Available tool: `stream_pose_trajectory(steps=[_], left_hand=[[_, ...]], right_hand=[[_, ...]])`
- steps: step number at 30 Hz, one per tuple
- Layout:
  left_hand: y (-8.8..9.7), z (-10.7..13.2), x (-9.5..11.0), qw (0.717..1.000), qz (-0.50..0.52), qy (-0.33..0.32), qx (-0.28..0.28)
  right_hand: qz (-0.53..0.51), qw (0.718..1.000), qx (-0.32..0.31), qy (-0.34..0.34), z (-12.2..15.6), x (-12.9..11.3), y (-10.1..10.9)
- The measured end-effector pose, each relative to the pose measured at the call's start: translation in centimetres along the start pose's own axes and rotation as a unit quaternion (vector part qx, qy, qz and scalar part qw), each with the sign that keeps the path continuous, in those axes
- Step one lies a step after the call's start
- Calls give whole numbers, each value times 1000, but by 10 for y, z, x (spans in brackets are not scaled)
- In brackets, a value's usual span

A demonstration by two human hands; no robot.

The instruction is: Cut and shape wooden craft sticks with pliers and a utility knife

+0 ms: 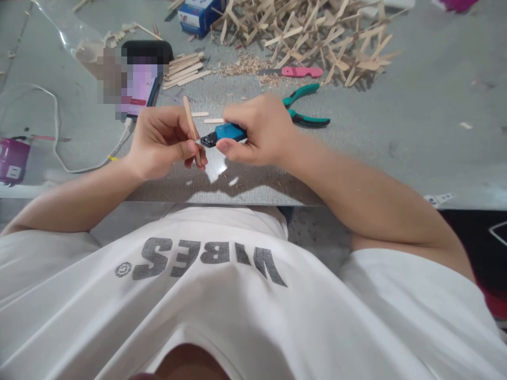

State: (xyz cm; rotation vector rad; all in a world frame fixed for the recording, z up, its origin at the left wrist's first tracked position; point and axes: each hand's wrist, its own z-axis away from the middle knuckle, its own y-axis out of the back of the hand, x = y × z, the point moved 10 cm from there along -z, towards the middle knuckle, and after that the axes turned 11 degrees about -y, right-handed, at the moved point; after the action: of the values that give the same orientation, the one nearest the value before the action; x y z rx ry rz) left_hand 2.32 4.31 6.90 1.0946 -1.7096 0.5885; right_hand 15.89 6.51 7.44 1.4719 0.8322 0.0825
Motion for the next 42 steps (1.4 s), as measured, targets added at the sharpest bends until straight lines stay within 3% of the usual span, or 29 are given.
stream_pose_trajectory(steps=[11,15,20,24,29,37,42], left_hand=[[3,5,-15,997,-45,53,28],[2,4,-16,996,-35,72,35],[-6,-3,-5,998,16,50,34],[-2,-2,-4,997,-4,57,52],[-1,2,-9,997,-13,70,37],[-7,0,4,998,68,1,13],[-6,2,1,999,28,25,3]], right_hand=[[-7,1000,4,-17,-1,2,-9],[-4,1000,10,-18,1,-7,-4],[-18,999,41,-1,1,-17,11],[-23,999,36,5,1,-18,15],[-15,1000,26,-1,1,-16,13],[1,1000,6,17,1,-10,2],[4,1000,5,28,1,-7,-2]])
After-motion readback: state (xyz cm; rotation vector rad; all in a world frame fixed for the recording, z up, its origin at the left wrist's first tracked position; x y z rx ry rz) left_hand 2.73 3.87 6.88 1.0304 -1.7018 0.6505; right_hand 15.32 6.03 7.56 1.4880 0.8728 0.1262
